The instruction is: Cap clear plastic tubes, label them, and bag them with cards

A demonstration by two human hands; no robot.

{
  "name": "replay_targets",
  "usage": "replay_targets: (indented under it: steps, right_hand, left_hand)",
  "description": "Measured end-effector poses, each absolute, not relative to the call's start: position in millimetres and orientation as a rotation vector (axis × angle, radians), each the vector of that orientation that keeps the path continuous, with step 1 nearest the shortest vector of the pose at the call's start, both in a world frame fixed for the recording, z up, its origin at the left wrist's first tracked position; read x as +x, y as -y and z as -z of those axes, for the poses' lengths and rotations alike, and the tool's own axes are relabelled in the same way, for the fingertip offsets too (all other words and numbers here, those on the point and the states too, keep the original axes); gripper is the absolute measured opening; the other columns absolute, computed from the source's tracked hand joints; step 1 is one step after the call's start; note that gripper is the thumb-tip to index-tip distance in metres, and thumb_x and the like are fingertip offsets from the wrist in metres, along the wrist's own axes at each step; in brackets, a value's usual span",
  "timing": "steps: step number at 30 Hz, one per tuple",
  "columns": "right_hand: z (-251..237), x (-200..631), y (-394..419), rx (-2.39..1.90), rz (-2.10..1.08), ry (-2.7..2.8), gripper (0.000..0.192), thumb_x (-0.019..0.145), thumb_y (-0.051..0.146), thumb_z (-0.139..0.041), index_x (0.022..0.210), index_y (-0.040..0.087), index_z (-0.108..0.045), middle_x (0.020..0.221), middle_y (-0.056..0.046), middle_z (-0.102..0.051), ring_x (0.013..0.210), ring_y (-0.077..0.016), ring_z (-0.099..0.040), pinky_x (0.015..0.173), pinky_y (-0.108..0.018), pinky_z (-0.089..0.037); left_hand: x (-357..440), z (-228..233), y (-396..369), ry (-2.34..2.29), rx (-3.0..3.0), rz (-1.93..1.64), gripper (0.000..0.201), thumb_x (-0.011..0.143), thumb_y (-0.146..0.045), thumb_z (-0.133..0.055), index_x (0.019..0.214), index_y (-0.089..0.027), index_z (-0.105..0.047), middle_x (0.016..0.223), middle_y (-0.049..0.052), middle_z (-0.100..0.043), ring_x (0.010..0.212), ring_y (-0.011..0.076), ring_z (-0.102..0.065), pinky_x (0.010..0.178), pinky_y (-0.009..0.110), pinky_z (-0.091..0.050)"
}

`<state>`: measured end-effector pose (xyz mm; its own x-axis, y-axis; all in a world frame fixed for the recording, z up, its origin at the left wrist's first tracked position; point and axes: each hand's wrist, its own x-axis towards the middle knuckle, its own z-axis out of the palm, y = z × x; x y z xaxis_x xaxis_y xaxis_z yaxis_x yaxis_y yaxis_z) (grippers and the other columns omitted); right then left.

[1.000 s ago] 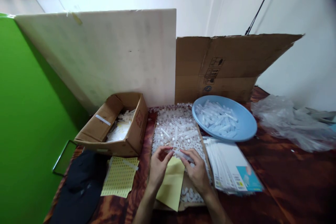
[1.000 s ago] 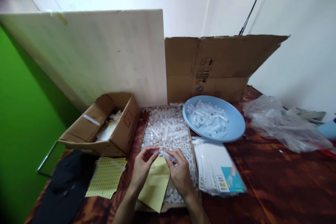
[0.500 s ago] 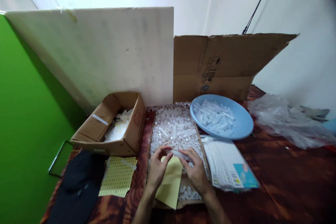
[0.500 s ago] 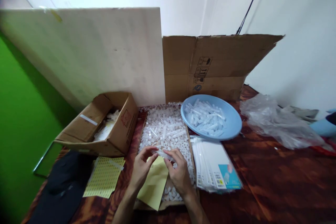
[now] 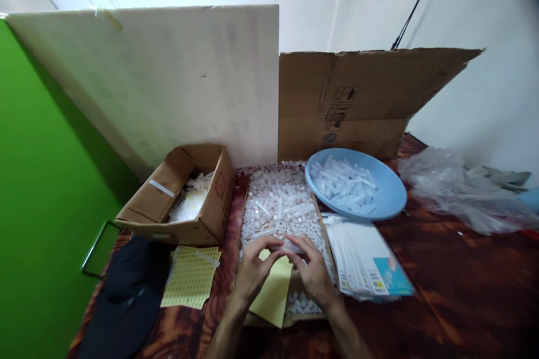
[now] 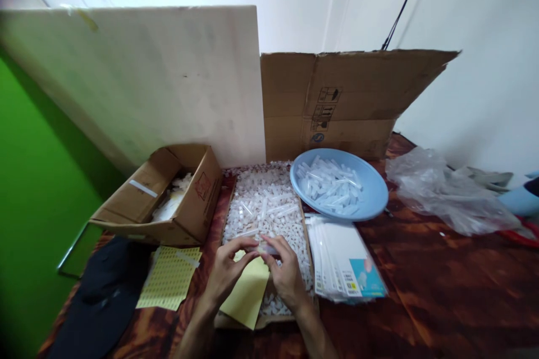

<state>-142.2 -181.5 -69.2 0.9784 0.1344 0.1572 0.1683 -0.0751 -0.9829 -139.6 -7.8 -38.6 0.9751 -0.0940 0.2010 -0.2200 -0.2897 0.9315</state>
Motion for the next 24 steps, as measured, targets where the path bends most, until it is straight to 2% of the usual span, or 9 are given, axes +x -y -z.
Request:
replay_targets:
  steps: [2,4,8,10,13,17,18,22,24]
  right_hand:
    - [74,-143,181,-1.538,-0.142,0.126,0.039,0.098,0.05,-0.053,0.124,0.022,-0.057,0.072,0.001,-0.063,0.056,-0.0172,-0.061,0.051,-0.026,-0.049]
    - [78,-144,181,-1.456,-0.247,0.077,0.04,0.099,0.055,-0.048,0.121,0.022,-0.051,0.065,0.004,-0.061,0.044,-0.0153,-0.055,0.042,-0.024,-0.042]
    - [78,-144,185,-1.537,-0.029,0.12,0.034,0.09,0.05,-0.065,0.108,0.023,-0.054,0.098,-0.005,-0.067,0.08,-0.0209,-0.069,0.065,-0.028,-0.055]
    - [76,-143,187,-1.628,0.059,0.089,0.028,0.093,0.049,-0.06,0.101,0.022,-0.057,0.091,-0.005,-0.066,0.08,-0.0211,-0.067,0.07,-0.03,-0.055]
    - [74,-140,188,-1.684,0.01,0.018,0.03,0.099,0.051,-0.048,0.102,0.022,-0.057,0.073,-0.002,-0.063,0.063,-0.0197,-0.062,0.061,-0.03,-0.053]
    - [71,-137,189,-1.727,0.066,0.19,0.025,0.093,0.043,-0.061,0.107,0.022,-0.064,0.104,-0.008,-0.069,0.094,-0.0237,-0.066,0.079,-0.032,-0.054]
    - [70,-138,190,-1.748,0.062,0.23,0.023,0.094,0.041,-0.06,0.104,0.022,-0.066,0.104,-0.007,-0.069,0.096,-0.0237,-0.065,0.082,-0.032,-0.053]
    - [71,-140,191,-1.749,-0.002,0.157,0.033,0.102,0.042,-0.046,0.091,0.02,-0.068,0.067,0.0,-0.061,0.063,-0.0185,-0.06,0.061,-0.028,-0.049]
    - [72,-142,189,-1.751,0.087,0.143,0.028,0.101,0.039,-0.049,0.092,0.02,-0.068,0.071,-0.001,-0.063,0.066,-0.019,-0.062,0.062,-0.028,-0.05]
  left_hand:
    - [-140,36,6,0.249,1.879,-0.124,0.016,0.087,-0.035,-0.073,0.095,-0.021,-0.077,0.098,0.008,-0.077,0.094,0.0246,-0.07,0.087,0.035,-0.054]
    - [-139,35,2,0.261,1.889,-0.114,0.016,0.088,-0.035,-0.072,0.095,-0.021,-0.077,0.098,0.009,-0.077,0.095,0.0251,-0.07,0.088,0.036,-0.054]
    - [-139,39,-5,0.234,1.929,-0.135,0.015,0.089,-0.035,-0.071,0.092,-0.021,-0.077,0.096,0.008,-0.077,0.091,0.0241,-0.071,0.085,0.034,-0.055]
    - [-141,41,-5,0.259,1.944,-0.146,0.015,0.088,-0.035,-0.073,0.093,-0.021,-0.076,0.095,0.008,-0.077,0.09,0.0235,-0.071,0.084,0.034,-0.055]
    - [-142,44,-2,0.303,1.939,-0.168,0.015,0.086,-0.034,-0.075,0.094,-0.021,-0.076,0.095,0.007,-0.076,0.088,0.0228,-0.071,0.082,0.033,-0.055]
    - [-142,46,-3,0.247,1.946,-0.202,0.013,0.089,-0.034,-0.072,0.093,-0.022,-0.076,0.096,0.008,-0.076,0.09,0.0235,-0.07,0.083,0.034,-0.056]
    - [-141,47,-3,0.256,1.943,-0.2,0.013,0.088,-0.034,-0.072,0.093,-0.022,-0.077,0.096,0.008,-0.077,0.091,0.0242,-0.071,0.085,0.035,-0.056]
    - [-143,52,-4,0.323,1.884,-0.111,0.013,0.084,-0.033,-0.076,0.094,-0.026,-0.08,0.099,0.007,-0.078,0.098,0.0268,-0.071,0.093,0.041,-0.055]
    - [-144,53,0,0.231,1.727,-0.052,0.025,0.085,-0.036,-0.076,0.107,-0.026,-0.077,0.11,0.009,-0.076,0.107,0.0277,-0.069,0.099,0.042,-0.052]
